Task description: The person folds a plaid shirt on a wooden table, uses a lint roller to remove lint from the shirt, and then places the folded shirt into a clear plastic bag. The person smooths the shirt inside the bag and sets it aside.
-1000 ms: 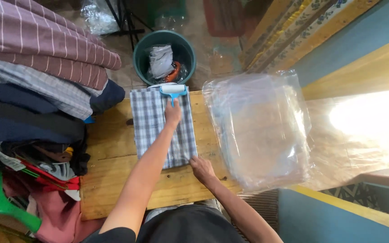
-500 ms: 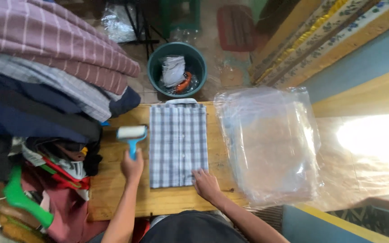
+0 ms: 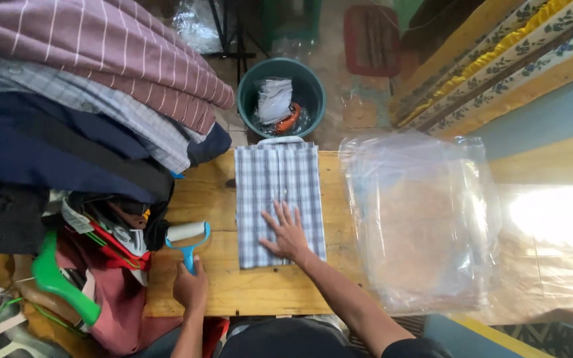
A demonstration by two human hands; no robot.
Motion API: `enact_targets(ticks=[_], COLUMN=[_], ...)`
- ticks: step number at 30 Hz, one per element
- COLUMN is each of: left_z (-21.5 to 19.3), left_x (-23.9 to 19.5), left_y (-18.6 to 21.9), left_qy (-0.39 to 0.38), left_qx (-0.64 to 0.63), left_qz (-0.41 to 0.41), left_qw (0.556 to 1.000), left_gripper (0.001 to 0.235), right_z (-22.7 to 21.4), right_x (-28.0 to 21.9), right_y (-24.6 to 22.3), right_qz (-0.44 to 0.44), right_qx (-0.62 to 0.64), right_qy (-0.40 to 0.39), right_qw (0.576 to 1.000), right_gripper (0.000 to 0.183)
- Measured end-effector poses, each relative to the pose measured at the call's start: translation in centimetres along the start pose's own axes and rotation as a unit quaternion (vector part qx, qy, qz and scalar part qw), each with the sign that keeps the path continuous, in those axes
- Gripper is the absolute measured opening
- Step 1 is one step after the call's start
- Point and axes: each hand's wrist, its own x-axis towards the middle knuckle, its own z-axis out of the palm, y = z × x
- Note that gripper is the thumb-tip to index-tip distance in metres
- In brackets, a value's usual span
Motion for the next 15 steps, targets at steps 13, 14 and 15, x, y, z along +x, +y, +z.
enact_targets(ticks=[13,14,15], left_z=[-1.9,-2.1,-2.3], left_x=[-1.9,-2.5,-3.1], left_y=[0.4,-0.1,-0.5], left_qy=[0.136,0.155,0.175], left_qx=[0.051,0.063,0.075], left_qz=[0.045,0.071,0.096], left_qw=[0.988,0.983,0.977], left_gripper=[0.082,0.074,0.068], right_z=[10.4,11.1,11.8], right_x=[0.8,1.2,1.6], right_y=[-8.3,-8.4,-8.5], right_qz=[-0.221,-0.231,-0.240], right_qx=[-0.037,-0.025,-0.013], right_qy=[0.233,0.177,0.120], right_qw=[0.946,0.956,0.963], right_gripper=[0.051,0.039,0.029])
